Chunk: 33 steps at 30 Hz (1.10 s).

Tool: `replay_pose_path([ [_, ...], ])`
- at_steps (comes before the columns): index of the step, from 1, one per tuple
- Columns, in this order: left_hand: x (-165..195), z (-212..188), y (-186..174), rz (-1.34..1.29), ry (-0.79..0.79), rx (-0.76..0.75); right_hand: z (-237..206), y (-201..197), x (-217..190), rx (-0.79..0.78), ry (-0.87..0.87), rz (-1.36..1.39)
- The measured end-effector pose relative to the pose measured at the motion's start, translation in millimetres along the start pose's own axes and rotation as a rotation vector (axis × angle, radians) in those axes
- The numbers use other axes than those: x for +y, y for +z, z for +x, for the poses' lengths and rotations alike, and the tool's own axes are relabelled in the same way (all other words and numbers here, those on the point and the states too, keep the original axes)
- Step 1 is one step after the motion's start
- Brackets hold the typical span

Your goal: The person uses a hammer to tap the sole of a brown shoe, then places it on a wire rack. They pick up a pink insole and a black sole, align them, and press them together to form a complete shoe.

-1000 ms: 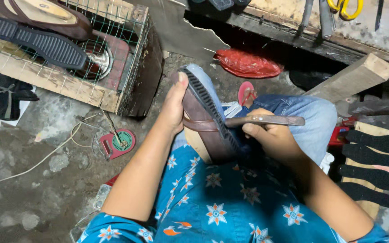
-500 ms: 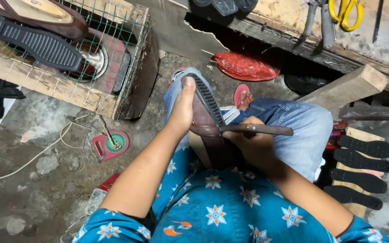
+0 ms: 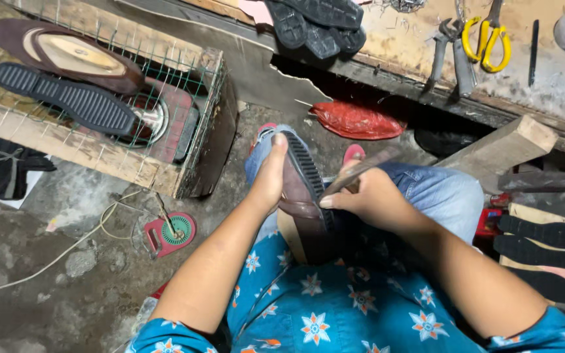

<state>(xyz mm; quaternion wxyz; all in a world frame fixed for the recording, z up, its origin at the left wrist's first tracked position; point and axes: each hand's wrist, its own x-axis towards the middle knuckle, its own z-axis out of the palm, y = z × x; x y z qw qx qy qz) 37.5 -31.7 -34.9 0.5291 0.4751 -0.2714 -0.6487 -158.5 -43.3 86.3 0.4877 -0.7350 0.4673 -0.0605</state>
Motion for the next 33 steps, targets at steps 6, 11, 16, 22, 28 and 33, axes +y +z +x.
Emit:
replay_pose_path([
  [6,-12.5,-9.7,5.1,0.033,0.055,0.009,-13.9,50.7,65.9,0.376,-0.064,0.511],
  [11,-2.7,2.3,8.1,0.154,0.103,-0.028,-10.1,55.4,70.1,0.531,-0.154,0.030],
  [16,5.1,-2.2,21.8,0.328,0.045,-0.005,-14.4,14.1,47.0,0.332,-0.189,0.012],
  [22,5.7,-1.9,30.9,0.389,0.037,-0.032,-3.6,11.4,37.5,0.480,-0.125,0.164],
  [28,-0.4,2.7,34.0,0.526,0.104,-0.036,5.8,-7.3,44.6,0.389,0.013,0.300],
  [33,-6.4,10.4,30.9,0.443,0.021,-0.026,8.2,-2.5,50.9,0.387,-0.124,0.223],
])
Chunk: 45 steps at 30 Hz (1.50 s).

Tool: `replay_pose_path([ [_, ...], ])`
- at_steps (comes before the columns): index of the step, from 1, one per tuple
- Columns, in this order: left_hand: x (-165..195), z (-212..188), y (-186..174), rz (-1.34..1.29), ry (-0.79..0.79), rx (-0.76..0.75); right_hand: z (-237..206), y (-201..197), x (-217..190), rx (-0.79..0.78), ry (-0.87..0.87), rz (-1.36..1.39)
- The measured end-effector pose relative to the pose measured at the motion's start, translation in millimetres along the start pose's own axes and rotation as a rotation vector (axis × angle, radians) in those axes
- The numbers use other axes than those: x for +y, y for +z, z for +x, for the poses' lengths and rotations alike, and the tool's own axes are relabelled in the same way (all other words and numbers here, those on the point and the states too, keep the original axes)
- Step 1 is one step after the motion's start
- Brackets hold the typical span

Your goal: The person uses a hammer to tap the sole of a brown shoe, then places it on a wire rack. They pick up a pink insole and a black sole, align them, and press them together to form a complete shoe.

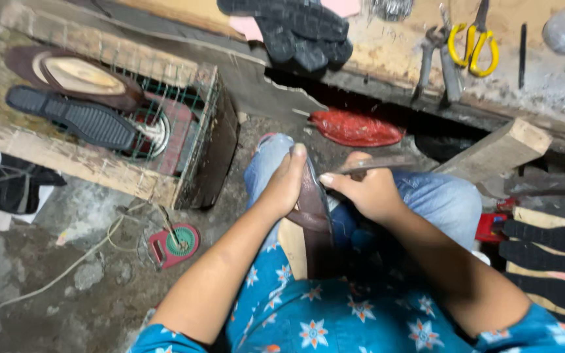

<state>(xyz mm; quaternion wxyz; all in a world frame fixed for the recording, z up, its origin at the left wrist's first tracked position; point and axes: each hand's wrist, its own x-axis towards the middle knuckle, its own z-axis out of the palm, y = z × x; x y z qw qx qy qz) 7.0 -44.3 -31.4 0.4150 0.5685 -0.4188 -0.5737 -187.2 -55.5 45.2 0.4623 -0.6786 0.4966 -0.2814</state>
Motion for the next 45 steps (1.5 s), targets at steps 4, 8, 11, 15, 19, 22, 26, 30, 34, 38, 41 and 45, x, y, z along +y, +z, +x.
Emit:
replay_pose_path([
  [4,3.1,3.4,-3.8,-0.614,-0.249,-0.059,-17.1,0.7,9.4,-0.019,0.212,0.140],
  [8,9.0,5.0,-7.4,-0.646,-0.409,0.061,-25.2,7.5,12.9,0.010,0.122,0.190],
  [11,12.5,12.4,-11.7,-0.211,-0.224,0.188,-14.0,17.7,10.1,0.087,0.138,0.142],
  [15,11.8,26.1,-15.9,0.049,-0.228,0.237,14.5,28.7,5.5,0.165,0.292,0.229],
  [19,3.2,35.3,-21.8,-0.010,-0.236,0.177,44.4,37.8,4.9,0.154,0.228,0.364],
  [22,-3.4,40.4,-25.9,0.042,-0.128,0.150,62.7,33.9,1.4,0.103,0.056,-0.024],
  [26,1.0,43.8,-23.8,0.090,-0.175,0.163,75.5,22.0,-8.0,-0.014,0.146,-0.151],
  [30,10.3,41.1,-17.4,0.059,-0.196,0.148,74.2,25.8,-9.2,0.103,0.092,0.115],
  [34,8.9,39.3,-16.9,0.077,-0.173,0.142,87.6,26.5,-2.5,0.064,0.177,0.078],
  [38,10.4,41.7,-15.8,0.114,-0.206,0.129,129.3,3.6,-9.8,-0.246,0.102,-0.132],
  [41,19.9,34.7,-14.0,0.172,-0.098,0.124,135.9,-8.2,-26.7,-0.339,0.029,-0.169],
  [45,59.4,-7.4,-13.3,-0.067,0.196,0.013,91.4,-5.8,-48.9,-0.241,0.232,-0.040],
])
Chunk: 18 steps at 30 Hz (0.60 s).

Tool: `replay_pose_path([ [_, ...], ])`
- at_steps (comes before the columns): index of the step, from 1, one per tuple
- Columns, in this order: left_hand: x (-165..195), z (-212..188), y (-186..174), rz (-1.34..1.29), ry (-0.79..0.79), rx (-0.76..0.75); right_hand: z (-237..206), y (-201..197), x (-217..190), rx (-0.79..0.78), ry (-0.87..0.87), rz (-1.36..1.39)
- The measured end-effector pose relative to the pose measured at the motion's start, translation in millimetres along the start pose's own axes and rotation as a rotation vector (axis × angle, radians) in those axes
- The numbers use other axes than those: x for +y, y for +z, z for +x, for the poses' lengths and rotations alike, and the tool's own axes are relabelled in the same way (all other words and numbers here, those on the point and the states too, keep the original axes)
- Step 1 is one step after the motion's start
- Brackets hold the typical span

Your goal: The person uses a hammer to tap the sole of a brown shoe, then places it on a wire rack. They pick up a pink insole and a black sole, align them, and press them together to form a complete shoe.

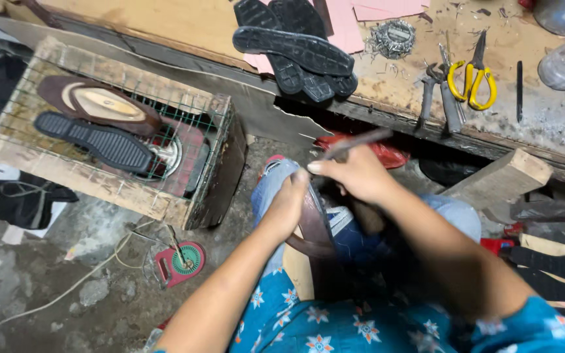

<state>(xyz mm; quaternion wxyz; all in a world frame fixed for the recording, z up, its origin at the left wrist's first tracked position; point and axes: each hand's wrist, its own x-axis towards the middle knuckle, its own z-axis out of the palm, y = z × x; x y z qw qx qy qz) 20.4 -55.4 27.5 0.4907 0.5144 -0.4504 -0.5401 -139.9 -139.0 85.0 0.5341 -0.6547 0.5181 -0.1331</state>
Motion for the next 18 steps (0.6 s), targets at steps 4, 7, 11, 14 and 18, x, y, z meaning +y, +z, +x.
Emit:
replay_pose_path([
  [4,69.3,-54.2,-1.5,0.184,0.026,-0.075,-67.9,6.5,-2.0,-0.004,-0.166,0.656],
  [7,119.8,-69.6,3.6,0.479,0.163,-0.088,-108.1,-13.4,-11.1,0.029,-0.299,0.735],
  [11,143.1,-74.6,11.3,0.749,0.431,-0.053,-149.0,-13.0,-23.6,0.095,-0.348,0.650],
  [14,128.2,-80.8,19.2,0.782,0.587,0.022,-165.3,15.1,-25.1,0.329,-0.662,0.396],
  [18,102.9,-86.0,21.6,0.758,0.649,0.102,-173.6,14.5,-19.6,0.313,-0.644,0.251],
])
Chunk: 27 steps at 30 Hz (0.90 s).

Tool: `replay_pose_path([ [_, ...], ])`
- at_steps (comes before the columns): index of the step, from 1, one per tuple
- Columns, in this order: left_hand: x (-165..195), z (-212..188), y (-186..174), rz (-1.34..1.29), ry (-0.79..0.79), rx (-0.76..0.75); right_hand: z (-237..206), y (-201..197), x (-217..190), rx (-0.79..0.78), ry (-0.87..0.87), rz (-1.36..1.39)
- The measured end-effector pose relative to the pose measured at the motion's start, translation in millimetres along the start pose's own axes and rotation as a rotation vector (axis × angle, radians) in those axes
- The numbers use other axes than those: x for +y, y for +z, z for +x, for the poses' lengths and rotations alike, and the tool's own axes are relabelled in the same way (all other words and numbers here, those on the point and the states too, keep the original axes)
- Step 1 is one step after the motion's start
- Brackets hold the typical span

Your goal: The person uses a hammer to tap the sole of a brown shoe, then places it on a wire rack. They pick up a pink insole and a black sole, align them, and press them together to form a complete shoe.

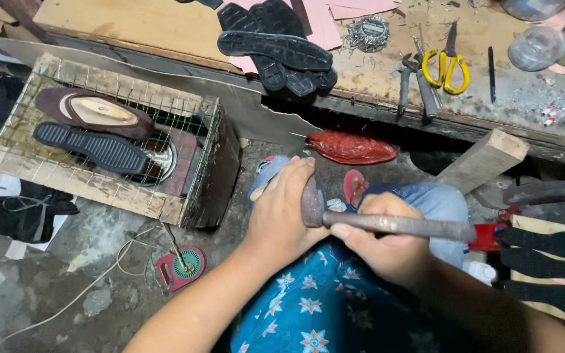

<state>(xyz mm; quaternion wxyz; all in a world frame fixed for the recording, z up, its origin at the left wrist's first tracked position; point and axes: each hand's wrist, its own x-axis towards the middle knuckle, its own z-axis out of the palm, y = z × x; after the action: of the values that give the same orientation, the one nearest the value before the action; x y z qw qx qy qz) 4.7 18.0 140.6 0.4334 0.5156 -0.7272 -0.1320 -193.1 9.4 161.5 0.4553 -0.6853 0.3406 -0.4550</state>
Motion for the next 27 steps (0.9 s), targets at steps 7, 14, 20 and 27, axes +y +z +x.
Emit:
replay_pose_path([
  [7,1.6,-13.5,4.7,0.015,0.049,0.052,2.6,-5.3,15.2,0.002,-0.011,-0.052],
  [14,10.9,-43.1,-8.0,-0.284,-0.262,0.122,-28.8,9.5,34.7,-0.180,0.060,0.213],
  [20,5.0,-83.9,12.8,-1.364,-1.368,0.388,-56.3,27.3,35.1,-0.447,-0.054,-0.185],
  [27,-3.4,-76.5,12.9,-1.547,-1.423,0.287,-50.4,22.6,29.1,-0.488,0.520,-0.115],
])
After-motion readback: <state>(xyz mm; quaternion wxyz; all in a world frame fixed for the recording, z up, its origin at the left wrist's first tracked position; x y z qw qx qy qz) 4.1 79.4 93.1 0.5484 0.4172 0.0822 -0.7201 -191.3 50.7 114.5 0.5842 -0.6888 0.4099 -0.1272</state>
